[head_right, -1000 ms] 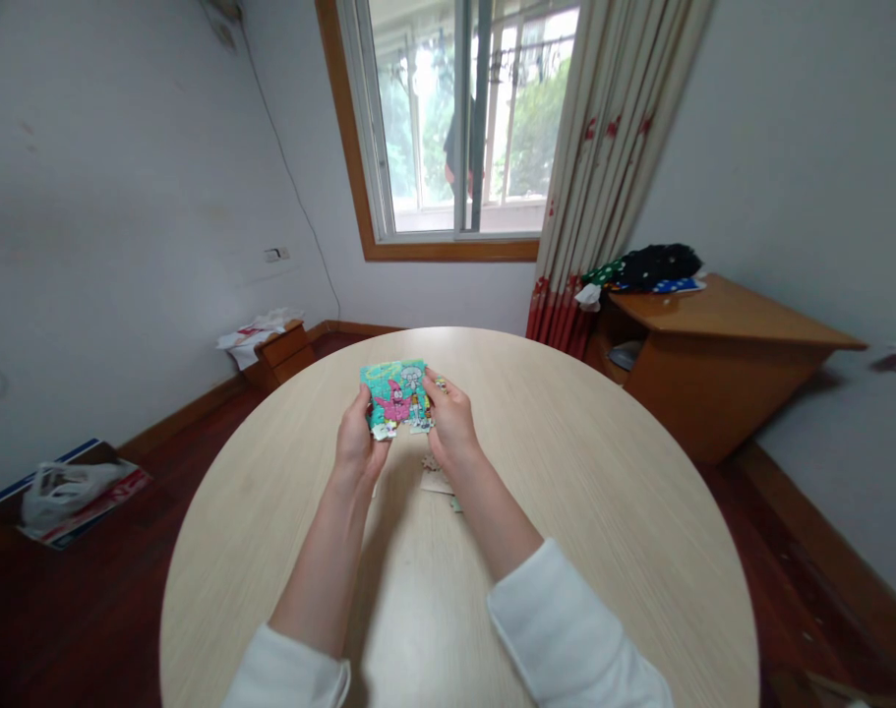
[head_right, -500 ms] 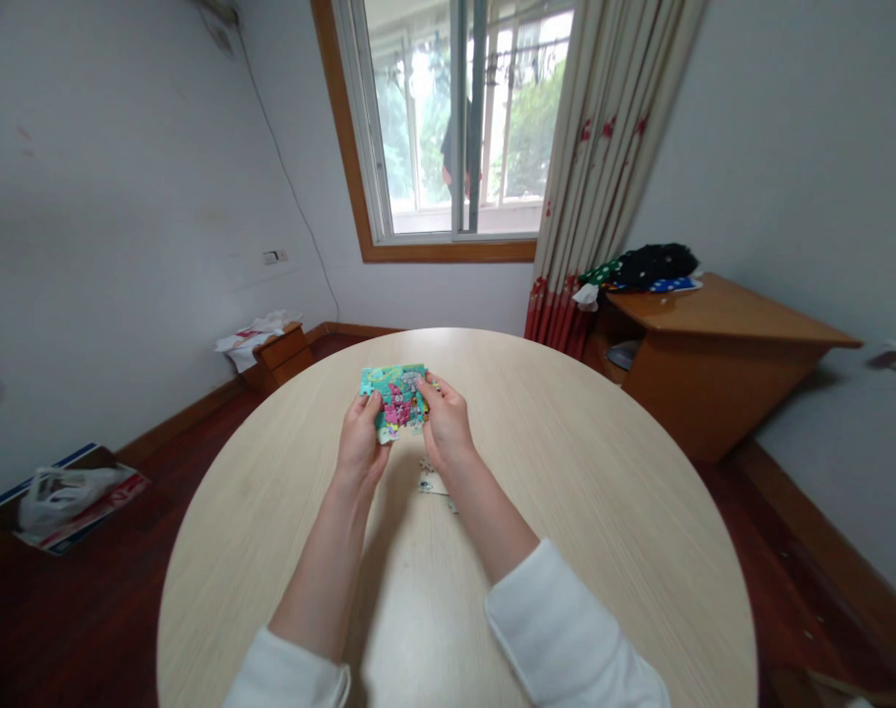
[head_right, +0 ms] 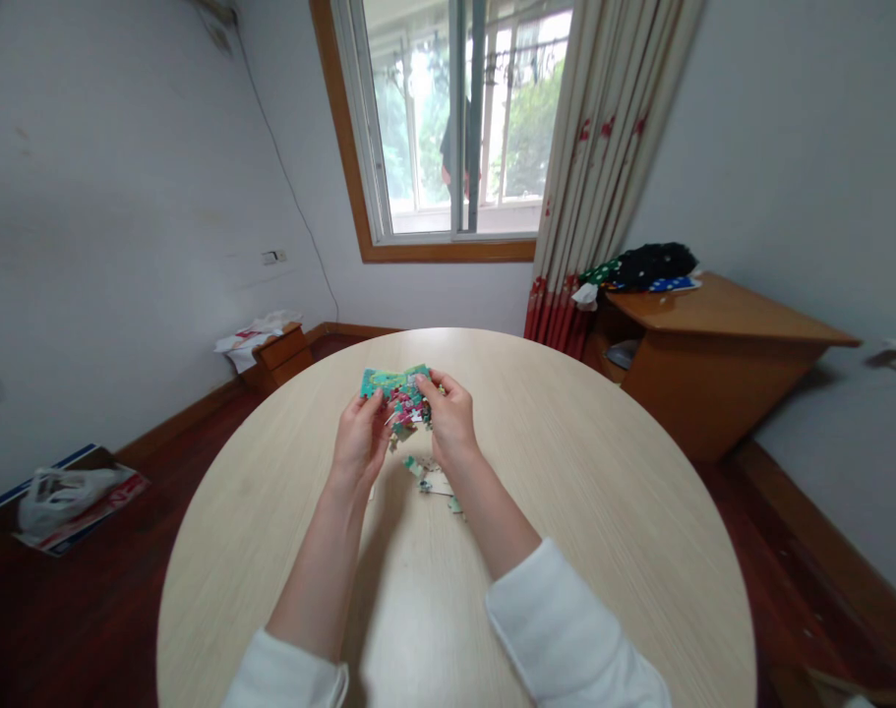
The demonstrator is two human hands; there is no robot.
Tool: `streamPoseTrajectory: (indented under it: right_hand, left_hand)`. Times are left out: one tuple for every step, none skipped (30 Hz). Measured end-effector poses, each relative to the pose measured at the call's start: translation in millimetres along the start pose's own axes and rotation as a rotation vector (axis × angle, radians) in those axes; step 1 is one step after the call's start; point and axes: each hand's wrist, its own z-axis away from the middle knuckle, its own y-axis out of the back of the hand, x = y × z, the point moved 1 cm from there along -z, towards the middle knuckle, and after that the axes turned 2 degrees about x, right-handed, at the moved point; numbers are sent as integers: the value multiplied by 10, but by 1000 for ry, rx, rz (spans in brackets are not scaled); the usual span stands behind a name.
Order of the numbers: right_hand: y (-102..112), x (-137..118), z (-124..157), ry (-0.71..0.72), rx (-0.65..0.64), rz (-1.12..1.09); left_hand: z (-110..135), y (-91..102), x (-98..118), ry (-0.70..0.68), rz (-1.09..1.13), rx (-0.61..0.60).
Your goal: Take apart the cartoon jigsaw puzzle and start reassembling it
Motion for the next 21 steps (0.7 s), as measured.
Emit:
streamPoseTrajectory:
  right_hand:
    - [0,-2,-3,4,-2,-1]
    - [0,-3,-6,6,-4,-5]
    - [0,-3,-9,7,-7,-10]
    - [1,-1,-11,6,-10,-16]
    - [3,1,-13,5,-13,-19]
    - [5,4,-14,6,-17,-17]
    - [8,7,-16,9,-22,-11]
    - [11,9,-18,13,-26,-6]
    - [13,10,-19,17,-30,-1]
    - [16,10,-21,21,-32,1]
    - [18,9,-23,23,-32,3]
    - [20,8,-25,24,-32,3]
    - [20,6,-26,26,-33,3]
    - [20,5,-27,30,-34,3]
    - [20,4,-28,34,-37,4]
    - [19,3,-28,41,-39,4]
    - [18,3,-29,46,-41,5]
    - [16,4,-29,49,-41,3]
    - [15,6,-28,49,-40,1]
    - [14,7,-27,47,-38,-2]
    - [13,7,-26,45,-36,-6]
  left_hand:
    - [6,-2,7,15,1,8]
    - [11,-4,13,25,0,14]
    - [14,-4,16,33,-2,17]
    - [16,-4,18,37,-4,20]
    - [17,-3,18,38,-5,21]
    - [16,-2,17,39,-6,20]
    - [15,-1,15,40,-8,18]
    - [13,-1,14,40,-9,15]
    - [13,-1,13,40,-10,11]
    - [13,-2,15,39,-12,7]
    - [15,-4,18,40,-14,3]
    - [18,-6,22,41,-16,4]
    - [22,-9,27,42,-17,7]
    - [26,-13,33,44,-17,11]
    - [31,-16,38,45,-16,17]
    - [35,-20,44,48,-16,23]
    - [39,-23,48,49,-17,27]
    - [44,-26,52,51,-20,25]
    - [48,-30,56,51,-25,19]
    - [51,-33,59,49,-29,11]
    - [55,-37,62,48,-32,3]
